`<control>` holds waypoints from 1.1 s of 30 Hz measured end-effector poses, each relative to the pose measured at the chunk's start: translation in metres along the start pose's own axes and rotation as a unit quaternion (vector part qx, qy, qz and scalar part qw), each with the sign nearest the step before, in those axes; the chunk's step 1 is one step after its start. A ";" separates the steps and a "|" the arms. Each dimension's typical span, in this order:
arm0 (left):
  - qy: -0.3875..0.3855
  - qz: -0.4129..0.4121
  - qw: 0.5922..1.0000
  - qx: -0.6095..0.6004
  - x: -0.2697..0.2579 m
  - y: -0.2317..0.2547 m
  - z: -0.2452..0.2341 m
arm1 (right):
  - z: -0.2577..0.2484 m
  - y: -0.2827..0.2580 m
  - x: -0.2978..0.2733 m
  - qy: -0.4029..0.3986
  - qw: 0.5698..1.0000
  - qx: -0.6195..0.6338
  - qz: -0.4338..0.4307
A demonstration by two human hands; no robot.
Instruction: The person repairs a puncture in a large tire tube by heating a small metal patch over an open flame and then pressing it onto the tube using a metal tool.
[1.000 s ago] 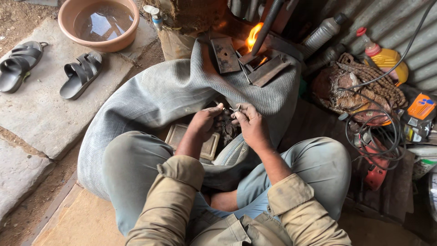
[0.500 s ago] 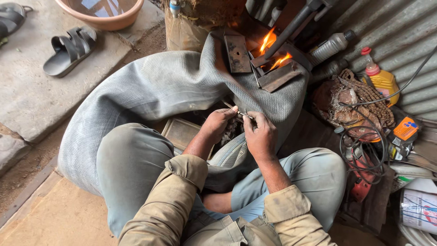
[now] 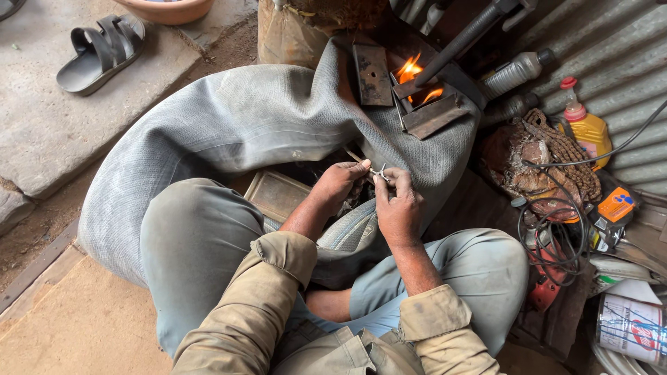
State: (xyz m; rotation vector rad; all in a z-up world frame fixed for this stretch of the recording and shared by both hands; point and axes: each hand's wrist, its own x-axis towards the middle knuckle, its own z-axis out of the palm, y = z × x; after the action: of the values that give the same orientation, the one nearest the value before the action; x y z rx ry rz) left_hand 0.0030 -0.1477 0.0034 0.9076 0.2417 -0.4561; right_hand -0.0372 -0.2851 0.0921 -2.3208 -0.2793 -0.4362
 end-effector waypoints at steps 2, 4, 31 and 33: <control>0.003 0.001 1.000 0.001 -0.001 0.000 0.000 | -0.002 -0.001 0.001 -0.009 0.999 0.009 -0.035; 0.007 0.000 1.000 0.004 -0.001 0.001 0.000 | -0.005 0.000 0.002 -0.022 0.998 0.020 -0.063; 0.009 -0.050 0.998 -0.029 -0.005 -0.003 0.004 | -0.006 0.001 -0.003 -0.009 0.999 -0.016 -0.044; 0.006 -0.052 0.998 -0.029 -0.004 -0.005 0.004 | -0.001 0.003 -0.005 0.008 0.999 -0.016 -0.032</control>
State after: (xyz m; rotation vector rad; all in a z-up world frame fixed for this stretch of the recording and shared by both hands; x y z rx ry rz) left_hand -0.0030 -0.1528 0.0037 0.8435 0.3117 -0.5367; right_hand -0.0415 -0.2886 0.0891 -2.3435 -0.3424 -0.4929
